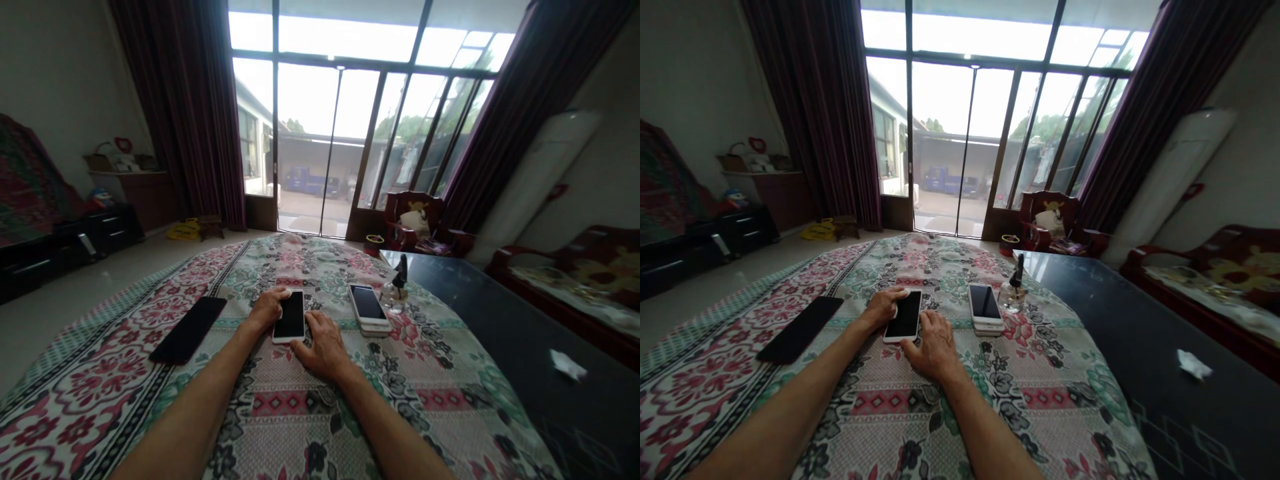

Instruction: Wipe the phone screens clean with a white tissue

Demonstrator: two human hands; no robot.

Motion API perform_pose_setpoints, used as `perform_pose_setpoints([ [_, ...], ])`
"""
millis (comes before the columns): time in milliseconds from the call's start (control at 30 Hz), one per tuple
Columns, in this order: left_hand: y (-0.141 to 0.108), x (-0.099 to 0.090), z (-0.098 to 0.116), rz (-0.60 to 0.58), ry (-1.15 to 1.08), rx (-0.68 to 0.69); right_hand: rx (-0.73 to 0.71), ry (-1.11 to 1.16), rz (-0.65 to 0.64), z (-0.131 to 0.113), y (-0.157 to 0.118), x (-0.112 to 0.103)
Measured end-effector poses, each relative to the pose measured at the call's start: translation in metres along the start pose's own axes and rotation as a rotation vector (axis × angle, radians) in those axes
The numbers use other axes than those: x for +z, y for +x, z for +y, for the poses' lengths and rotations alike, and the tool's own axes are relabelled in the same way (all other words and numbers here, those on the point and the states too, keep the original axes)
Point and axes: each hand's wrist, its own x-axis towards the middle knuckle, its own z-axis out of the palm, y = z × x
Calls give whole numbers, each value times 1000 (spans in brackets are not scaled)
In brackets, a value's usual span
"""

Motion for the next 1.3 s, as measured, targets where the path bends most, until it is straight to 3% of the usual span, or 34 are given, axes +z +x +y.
perform_pose_setpoints([
  [267,-15,-11,17,-52,139,-137,15,6,7,2,1,3],
  [533,-17,-3,53,-166,137,-16,-12,18,11,-1,1,-1],
  [700,-10,4,47,-170,157,32,-1,25,15,1,1,2],
  [967,-14,2,28,-101,243,-147,-1,38,1,3,2,0],
  [1100,-17,1,34,-101,268,-145,-53,69,-53,14,5,-6],
  [1300,-14,6,52,-145,249,1,-70,113,-77,24,8,-10],
])
